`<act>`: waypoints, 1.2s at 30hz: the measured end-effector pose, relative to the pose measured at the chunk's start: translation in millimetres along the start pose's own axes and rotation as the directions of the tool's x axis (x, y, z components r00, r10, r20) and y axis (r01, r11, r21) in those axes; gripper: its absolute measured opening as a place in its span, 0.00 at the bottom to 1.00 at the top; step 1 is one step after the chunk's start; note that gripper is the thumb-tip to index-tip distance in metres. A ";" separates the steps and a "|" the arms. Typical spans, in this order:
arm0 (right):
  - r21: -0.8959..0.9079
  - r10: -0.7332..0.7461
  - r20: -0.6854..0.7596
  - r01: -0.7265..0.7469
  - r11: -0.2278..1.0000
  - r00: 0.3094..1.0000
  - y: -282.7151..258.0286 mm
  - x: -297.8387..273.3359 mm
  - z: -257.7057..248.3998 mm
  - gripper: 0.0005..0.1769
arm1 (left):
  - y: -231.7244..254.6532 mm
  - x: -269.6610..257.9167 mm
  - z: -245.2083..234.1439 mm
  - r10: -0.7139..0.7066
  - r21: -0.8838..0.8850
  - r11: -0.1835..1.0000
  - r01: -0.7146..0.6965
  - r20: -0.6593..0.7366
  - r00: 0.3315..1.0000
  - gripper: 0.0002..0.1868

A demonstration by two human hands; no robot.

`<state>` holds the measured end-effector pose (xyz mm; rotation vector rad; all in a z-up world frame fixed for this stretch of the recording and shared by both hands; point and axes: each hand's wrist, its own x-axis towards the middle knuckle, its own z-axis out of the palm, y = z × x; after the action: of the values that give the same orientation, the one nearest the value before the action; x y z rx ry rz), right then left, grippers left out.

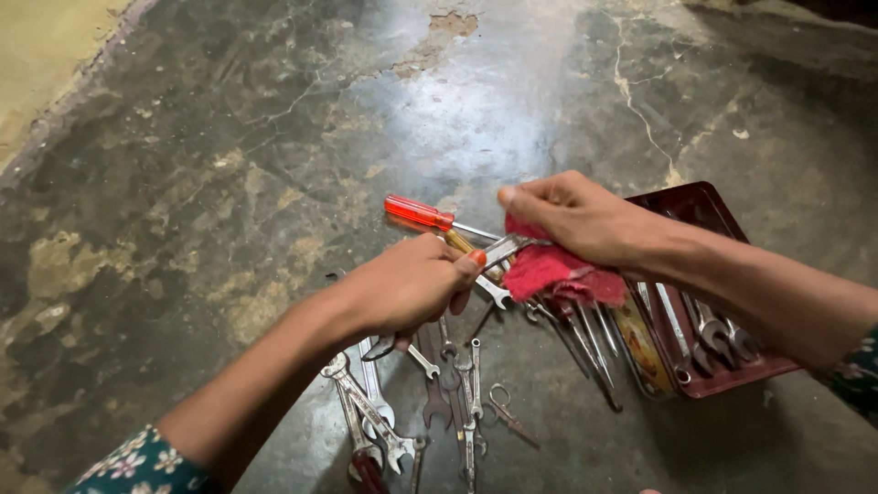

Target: The person wipes several metal tools, including wrenches and screwdrivers, with a red cloth on a tiled floor. The person handles the tools one at a time, wiping them thoroughly before placing them back in a pile.

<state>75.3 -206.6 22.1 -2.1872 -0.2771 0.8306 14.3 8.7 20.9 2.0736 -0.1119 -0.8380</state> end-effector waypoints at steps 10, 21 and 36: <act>0.291 0.050 0.237 -0.120 0.949 0.970 0.3 -2.6 -12.1 0.16 | -7.0 2.0 -3.4 -0.046 0.045 0.998 0.048 -0.030 0.998 0.30; 0.051 -0.005 -0.122 0.012 0.999 0.992 -3.7 3.6 -13.0 0.28 | -23.1 13.2 -16.7 0.097 0.068 0.994 -0.089 -0.137 0.986 0.29; 0.644 0.172 0.069 -0.175 0.744 0.983 15.5 -8.9 -34.3 0.19 | -39.5 -8.7 -27.7 -0.190 -0.702 0.705 0.101 -0.050 0.981 0.13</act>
<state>89.5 -241.2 32.1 -1.5573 0.2062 0.8714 15.6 55.5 6.5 1.4033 0.3948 -0.6981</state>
